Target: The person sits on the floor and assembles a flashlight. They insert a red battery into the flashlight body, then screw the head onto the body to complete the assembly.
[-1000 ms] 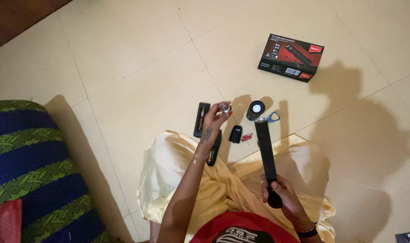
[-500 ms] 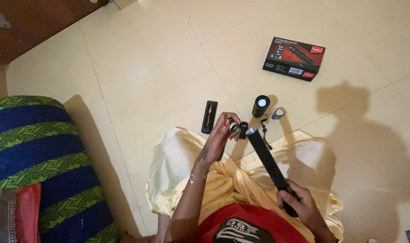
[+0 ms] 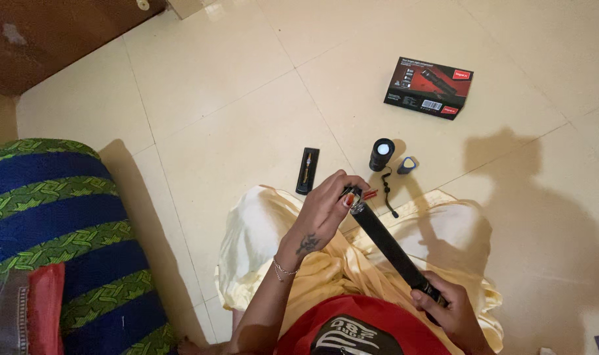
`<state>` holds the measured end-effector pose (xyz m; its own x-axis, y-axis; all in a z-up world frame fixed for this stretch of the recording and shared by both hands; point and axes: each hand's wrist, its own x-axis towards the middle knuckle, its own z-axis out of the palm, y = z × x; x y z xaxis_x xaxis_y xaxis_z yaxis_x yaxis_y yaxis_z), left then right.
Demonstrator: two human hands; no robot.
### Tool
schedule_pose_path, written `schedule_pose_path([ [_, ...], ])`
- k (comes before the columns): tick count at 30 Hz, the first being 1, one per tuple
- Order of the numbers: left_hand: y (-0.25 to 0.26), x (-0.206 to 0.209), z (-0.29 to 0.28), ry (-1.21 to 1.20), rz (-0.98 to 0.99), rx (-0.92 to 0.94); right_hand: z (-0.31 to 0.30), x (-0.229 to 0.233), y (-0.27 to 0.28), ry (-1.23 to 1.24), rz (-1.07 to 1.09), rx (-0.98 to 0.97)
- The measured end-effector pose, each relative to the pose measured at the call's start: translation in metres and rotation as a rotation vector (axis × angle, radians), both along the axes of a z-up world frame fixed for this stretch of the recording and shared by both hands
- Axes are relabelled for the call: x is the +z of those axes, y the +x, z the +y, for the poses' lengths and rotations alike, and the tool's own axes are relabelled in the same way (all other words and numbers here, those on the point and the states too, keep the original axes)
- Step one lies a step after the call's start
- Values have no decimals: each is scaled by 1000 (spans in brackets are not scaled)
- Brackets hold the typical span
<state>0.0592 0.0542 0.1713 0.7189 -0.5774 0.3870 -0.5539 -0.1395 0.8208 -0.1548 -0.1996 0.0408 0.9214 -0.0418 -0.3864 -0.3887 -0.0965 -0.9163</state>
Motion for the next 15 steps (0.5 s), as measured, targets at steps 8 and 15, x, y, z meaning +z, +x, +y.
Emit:
schedule_pose_path([
  [8, 0, -11, 6, 70, 33, 16, 0, 2, -5, 23, 147, -17],
  [15, -23, -20, -3, -101, 215, -5, 10, -25, -20, 20, -39, 68],
])
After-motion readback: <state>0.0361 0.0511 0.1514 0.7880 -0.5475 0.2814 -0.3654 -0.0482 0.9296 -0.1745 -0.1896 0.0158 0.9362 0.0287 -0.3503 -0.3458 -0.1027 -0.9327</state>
